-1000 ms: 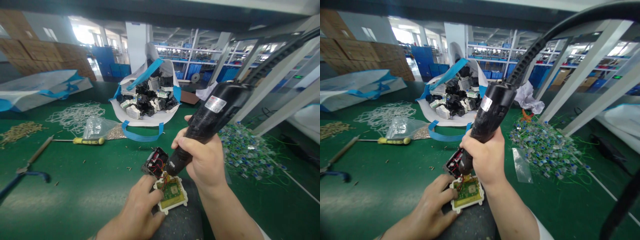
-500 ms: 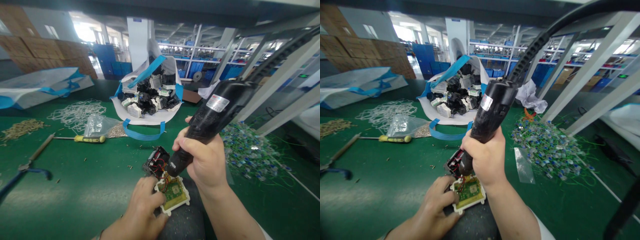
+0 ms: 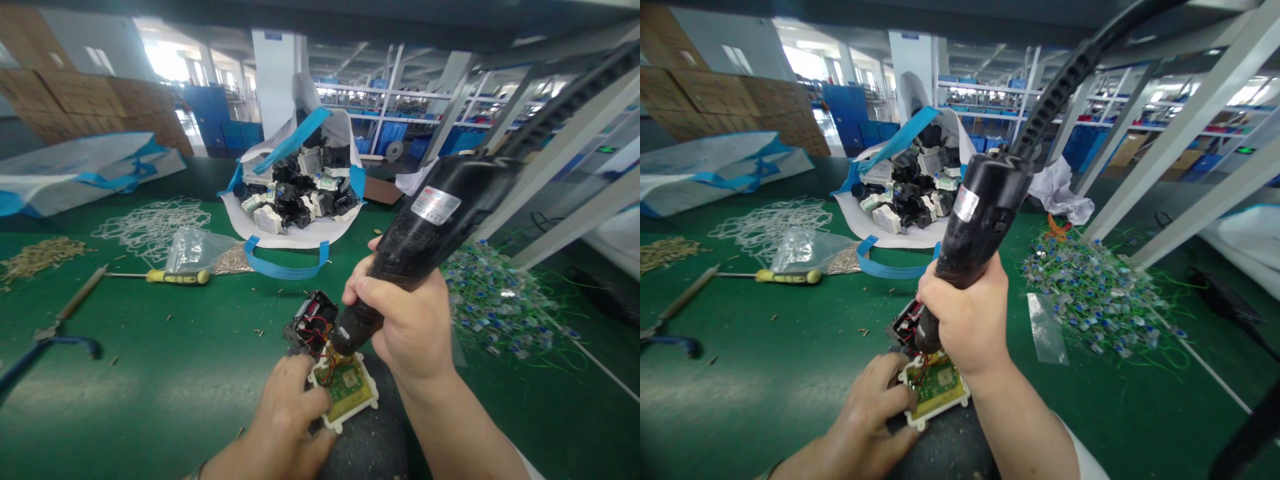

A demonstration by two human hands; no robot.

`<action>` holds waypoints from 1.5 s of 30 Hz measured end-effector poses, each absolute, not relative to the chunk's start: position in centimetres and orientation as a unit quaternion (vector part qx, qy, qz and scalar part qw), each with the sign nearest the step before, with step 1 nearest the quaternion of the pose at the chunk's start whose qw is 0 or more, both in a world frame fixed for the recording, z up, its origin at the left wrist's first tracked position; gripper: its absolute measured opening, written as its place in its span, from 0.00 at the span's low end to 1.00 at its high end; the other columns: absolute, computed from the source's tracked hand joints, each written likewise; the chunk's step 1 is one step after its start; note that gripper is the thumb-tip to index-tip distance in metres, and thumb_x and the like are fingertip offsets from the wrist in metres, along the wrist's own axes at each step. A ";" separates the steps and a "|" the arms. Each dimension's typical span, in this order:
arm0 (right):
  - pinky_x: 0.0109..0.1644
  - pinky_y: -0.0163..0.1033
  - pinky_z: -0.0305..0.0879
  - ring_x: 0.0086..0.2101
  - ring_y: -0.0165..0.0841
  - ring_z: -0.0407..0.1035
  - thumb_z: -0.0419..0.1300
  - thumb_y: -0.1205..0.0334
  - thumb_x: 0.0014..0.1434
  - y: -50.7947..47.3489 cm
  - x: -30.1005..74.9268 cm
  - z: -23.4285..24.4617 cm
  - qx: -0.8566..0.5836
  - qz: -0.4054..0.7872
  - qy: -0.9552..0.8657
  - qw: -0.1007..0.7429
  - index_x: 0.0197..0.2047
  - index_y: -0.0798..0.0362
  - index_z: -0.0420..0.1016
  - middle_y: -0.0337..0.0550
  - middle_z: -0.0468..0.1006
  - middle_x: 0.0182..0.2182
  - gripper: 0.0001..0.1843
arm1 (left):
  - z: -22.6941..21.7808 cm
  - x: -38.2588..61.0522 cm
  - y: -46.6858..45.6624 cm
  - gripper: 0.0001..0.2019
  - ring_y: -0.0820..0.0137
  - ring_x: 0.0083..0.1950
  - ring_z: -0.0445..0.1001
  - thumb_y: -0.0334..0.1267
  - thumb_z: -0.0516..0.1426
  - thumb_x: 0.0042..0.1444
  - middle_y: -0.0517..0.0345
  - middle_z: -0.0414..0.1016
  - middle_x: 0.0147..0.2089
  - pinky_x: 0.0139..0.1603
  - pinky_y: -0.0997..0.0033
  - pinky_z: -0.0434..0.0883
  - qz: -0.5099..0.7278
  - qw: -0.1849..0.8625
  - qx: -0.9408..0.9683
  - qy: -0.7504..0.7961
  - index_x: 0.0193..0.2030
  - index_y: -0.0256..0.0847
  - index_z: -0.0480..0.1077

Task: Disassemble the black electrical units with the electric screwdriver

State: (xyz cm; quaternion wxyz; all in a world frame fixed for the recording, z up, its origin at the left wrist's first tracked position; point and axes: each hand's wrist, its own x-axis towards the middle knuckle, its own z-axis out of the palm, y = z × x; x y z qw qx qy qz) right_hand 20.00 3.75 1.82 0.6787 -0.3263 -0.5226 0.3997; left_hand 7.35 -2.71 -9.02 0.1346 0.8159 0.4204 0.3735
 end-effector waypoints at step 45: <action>0.25 0.35 0.60 0.20 0.32 0.61 0.57 0.70 0.41 3.8 20.1 1.9 -0.334 0.405 -0.515 0.678 0.30 0.55 0.64 0.34 0.66 0.19 0.09 | -8.6 7.3 -3.0 0.04 0.65 0.34 0.61 0.31 0.53 0.44 0.51 0.62 0.33 0.32 0.65 0.63 0.364 0.144 0.816 0.425 0.22 0.37 0.67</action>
